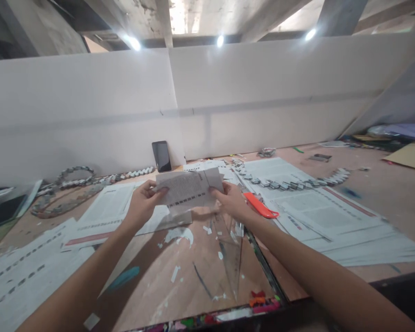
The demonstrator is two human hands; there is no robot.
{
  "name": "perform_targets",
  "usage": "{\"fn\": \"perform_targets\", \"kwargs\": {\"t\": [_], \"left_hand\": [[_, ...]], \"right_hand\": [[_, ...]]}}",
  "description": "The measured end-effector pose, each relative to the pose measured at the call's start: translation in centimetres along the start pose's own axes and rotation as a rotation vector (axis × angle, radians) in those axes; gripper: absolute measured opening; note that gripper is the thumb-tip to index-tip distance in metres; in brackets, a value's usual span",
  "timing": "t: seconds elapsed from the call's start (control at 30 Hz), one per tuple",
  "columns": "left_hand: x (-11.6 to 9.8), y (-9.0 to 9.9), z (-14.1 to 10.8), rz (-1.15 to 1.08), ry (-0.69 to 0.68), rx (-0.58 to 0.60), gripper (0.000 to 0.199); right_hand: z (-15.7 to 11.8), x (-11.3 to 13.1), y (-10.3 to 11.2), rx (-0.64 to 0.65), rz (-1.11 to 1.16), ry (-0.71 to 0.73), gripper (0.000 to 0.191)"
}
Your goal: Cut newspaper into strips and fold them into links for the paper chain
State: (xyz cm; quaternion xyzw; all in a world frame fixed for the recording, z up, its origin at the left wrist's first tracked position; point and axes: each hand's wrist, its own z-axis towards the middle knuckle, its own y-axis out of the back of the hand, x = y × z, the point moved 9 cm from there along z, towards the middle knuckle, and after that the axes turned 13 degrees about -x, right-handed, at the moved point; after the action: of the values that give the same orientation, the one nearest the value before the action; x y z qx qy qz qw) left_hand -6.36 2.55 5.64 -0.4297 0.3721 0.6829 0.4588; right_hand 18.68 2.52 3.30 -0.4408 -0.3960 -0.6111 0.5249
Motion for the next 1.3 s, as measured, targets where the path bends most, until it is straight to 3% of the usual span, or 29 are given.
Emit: {"fn": "perform_targets", "kwargs": {"t": [0.1,0.17,0.27,0.43,0.57,0.77,0.9,1.03,1.2,1.3], "left_hand": [[1.3,1.0,-2.1,0.125,0.013,-0.007,0.050],[2.4,1.3,-3.0,0.229,0.063,0.011,0.042],[2.8,1.5,-3.6,0.279,0.087,0.011,0.036],[3.0,1.8,-3.6,0.231,0.103,-0.016,0.037],[3.1,1.2,-4.0,0.228,0.090,0.093,0.033],[2.8,1.3,-5.2,0.083,0.262,0.019,0.043],[2.0,-0.1,-6.3,0.046,0.309,0.117,0.038],[2.5,-0.6,-6.6,0.003,0.376,0.151,0.036],[2.7,-0.1,-5.7,0.117,0.304,0.124,0.036],[2.5,-0.2,-5.6,0.110,0.275,0.198,0.035]], "right_hand": [[-1.0,-0.1,-1.6,0.053,-0.027,0.049,0.028],[-1.7,0.0,-2.6,0.136,-0.061,0.059,0.030],[-2.2,-0.1,-2.9,0.150,-0.106,0.042,0.035],[-2.5,-1.2,-3.1,0.180,-0.090,-0.055,0.027],[-2.9,-1.6,-3.1,0.187,-0.140,-0.092,0.032],[-3.1,-2.3,-3.7,0.186,-0.062,-0.114,0.029],[-3.2,-2.8,-3.6,0.141,-0.066,-0.113,0.027],[-3.3,-2.7,-3.4,0.137,-0.043,-0.128,0.025],[-3.8,-2.4,-4.3,0.215,0.080,-0.195,0.033],[-4.4,-2.2,-4.7,0.260,0.126,-0.221,0.038]]}}
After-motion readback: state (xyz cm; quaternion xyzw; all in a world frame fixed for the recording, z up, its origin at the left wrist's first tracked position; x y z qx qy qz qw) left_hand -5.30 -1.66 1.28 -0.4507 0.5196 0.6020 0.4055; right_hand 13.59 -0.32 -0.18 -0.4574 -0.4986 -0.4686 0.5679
